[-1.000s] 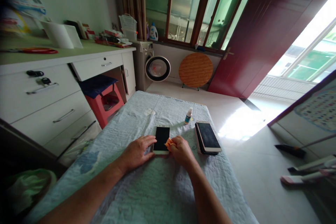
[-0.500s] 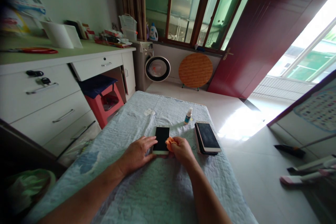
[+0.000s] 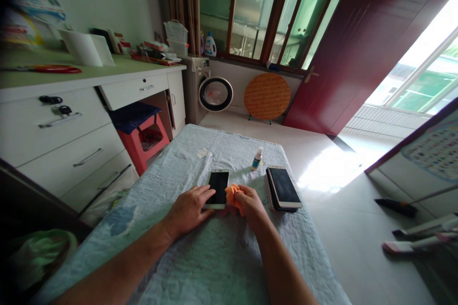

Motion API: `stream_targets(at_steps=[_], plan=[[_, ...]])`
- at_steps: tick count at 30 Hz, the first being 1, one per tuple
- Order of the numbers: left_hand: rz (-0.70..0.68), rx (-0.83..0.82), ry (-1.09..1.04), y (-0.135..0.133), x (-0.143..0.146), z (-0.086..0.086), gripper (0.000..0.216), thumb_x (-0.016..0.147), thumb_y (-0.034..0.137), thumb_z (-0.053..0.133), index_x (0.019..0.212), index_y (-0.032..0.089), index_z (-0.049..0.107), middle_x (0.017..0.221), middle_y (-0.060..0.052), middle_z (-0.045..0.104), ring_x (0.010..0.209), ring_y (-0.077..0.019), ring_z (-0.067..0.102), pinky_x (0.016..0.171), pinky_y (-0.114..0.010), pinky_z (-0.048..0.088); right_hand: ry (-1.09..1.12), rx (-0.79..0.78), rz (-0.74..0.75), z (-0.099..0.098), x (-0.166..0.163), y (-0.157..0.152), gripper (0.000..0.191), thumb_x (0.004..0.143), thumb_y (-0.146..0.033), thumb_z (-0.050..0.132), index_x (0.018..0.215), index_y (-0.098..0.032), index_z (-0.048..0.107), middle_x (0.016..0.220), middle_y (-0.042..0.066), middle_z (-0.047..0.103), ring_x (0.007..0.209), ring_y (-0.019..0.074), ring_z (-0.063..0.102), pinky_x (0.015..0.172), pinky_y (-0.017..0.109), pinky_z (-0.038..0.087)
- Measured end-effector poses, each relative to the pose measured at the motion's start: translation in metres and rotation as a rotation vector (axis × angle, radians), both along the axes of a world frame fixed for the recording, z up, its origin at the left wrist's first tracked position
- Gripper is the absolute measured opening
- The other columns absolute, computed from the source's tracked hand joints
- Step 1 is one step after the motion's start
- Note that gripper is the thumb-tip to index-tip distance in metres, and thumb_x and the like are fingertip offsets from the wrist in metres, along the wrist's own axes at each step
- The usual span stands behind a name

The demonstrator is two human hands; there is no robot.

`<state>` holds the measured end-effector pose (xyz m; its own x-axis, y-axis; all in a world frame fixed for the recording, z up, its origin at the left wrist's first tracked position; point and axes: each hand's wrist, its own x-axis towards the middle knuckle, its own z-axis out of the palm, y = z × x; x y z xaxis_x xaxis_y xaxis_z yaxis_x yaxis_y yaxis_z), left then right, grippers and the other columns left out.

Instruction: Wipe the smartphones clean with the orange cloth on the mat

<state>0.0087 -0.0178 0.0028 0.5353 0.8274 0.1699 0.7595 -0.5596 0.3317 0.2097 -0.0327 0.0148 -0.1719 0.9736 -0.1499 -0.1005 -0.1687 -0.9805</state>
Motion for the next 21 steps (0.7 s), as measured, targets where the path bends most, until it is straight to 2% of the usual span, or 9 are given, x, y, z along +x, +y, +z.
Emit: stream_targets(at_steps=[8, 12, 15, 18, 21], plan=[[0.015, -0.052, -0.069, 0.001, 0.000, 0.001, 0.043, 0.076, 0.026, 0.065, 0.118, 0.020, 0.056, 0.120, -0.010, 0.063, 0.112, -0.0280, 0.058, 0.097, -0.038, 0.045, 0.088, -0.010, -0.038, -0.003, -0.003, 0.001, 0.023, 0.069, -0.034, 0.063, 0.083, -0.015, 0.063, 0.057, -0.002, 0.055, 0.045, 0.0089, 0.044, 0.042, 0.021, 0.031], [0.060, -0.096, -0.131, 0.001, 0.001, -0.002, 0.055, 0.073, 0.017, 0.060, 0.126, 0.022, 0.051, 0.121, -0.009, 0.064, 0.113, -0.0255, 0.059, 0.098, -0.035, 0.045, 0.099, -0.015, -0.049, -0.005, -0.004, 0.001, 0.029, 0.068, -0.034, 0.066, 0.089, -0.015, 0.065, 0.060, -0.003, 0.052, 0.046, 0.0068, 0.037, 0.043, 0.020, 0.029], [0.078, -0.125, -0.176, 0.002, 0.001, -0.004, 0.069, 0.070, 0.015, 0.058, 0.137, 0.020, 0.040, 0.125, -0.010, 0.062, 0.112, -0.0249, 0.060, 0.097, -0.034, 0.046, 0.076, 0.008, 0.008, -0.005, -0.007, 0.000, 0.024, 0.069, -0.034, 0.065, 0.085, -0.015, 0.066, 0.060, -0.003, 0.052, 0.047, 0.0061, 0.036, 0.043, 0.019, 0.025], [0.093, -0.132, -0.191, 0.004, 0.001, -0.004, 0.073, 0.071, 0.016, 0.057, 0.141, 0.020, 0.036, 0.125, -0.011, 0.062, 0.112, -0.0256, 0.061, 0.095, -0.035, 0.047, 0.017, 0.020, 0.092, -0.003, -0.010, -0.002, 0.021, 0.071, -0.033, 0.062, 0.081, -0.015, 0.065, 0.058, -0.002, 0.053, 0.047, 0.0060, 0.035, 0.043, 0.019, 0.021], [0.160, -0.142, -0.197, 0.006, 0.000, -0.003, 0.073, 0.072, 0.015, 0.055, 0.141, 0.019, 0.034, 0.113, -0.009, 0.068, 0.102, -0.0240, 0.066, 0.089, -0.032, 0.049, -0.018, 0.002, 0.102, -0.003, -0.012, -0.003, 0.026, 0.070, -0.035, 0.062, 0.086, -0.015, 0.067, 0.060, -0.002, 0.055, 0.047, 0.0058, 0.034, 0.043, 0.019, 0.019]])
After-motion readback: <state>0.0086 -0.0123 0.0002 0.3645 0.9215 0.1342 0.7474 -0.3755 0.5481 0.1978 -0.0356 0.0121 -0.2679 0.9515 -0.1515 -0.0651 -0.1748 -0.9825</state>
